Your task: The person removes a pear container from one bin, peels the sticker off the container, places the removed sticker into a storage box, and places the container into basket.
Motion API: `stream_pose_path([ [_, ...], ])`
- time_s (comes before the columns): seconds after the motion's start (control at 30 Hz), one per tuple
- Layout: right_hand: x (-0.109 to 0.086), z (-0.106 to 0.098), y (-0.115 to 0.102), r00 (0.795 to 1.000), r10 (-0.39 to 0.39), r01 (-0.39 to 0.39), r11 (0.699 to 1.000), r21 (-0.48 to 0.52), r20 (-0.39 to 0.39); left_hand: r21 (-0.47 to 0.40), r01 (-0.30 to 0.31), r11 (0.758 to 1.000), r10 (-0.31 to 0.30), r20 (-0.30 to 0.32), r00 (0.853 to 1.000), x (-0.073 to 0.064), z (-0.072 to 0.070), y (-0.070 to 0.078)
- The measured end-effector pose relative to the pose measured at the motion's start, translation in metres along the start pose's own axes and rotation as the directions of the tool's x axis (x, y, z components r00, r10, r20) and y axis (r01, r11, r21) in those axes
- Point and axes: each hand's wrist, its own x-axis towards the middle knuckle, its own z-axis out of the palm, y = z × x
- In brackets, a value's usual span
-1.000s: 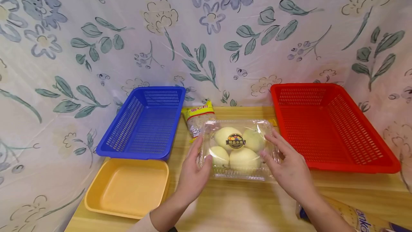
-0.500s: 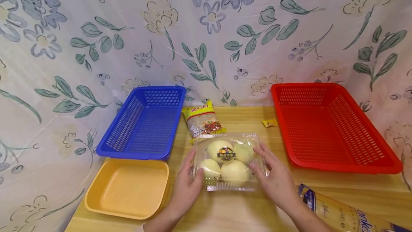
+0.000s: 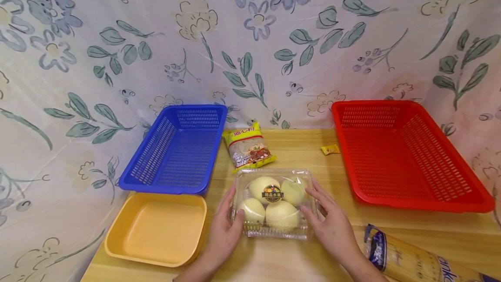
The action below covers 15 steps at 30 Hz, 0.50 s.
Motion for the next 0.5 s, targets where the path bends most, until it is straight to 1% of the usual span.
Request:
stream_pose_path([
  [0.27,-0.0041,0.0057,0.0088,0.999,-0.021,0.022,0.998,0.051,-0.024,0.028,-0.012,1.0,0.013,-0.031,0.999,-0.0069,0.0031,-0.0072],
  [0.37,-0.0022,0.0051,0.0089,0.999,-0.025,0.026,0.998,0.051,-0.028,0.036,-0.012,0.999,0.014,-0.033,0.999,-0.0058,0.0036,-0.0067],
  [0.5,0.0036,0.0022,0.0073,0.998,-0.05,0.052,0.998,0.044,-0.041,0.032,0.011,0.999,-0.01,-0.022,1.0,-0.0039,0.0028,-0.0052],
])
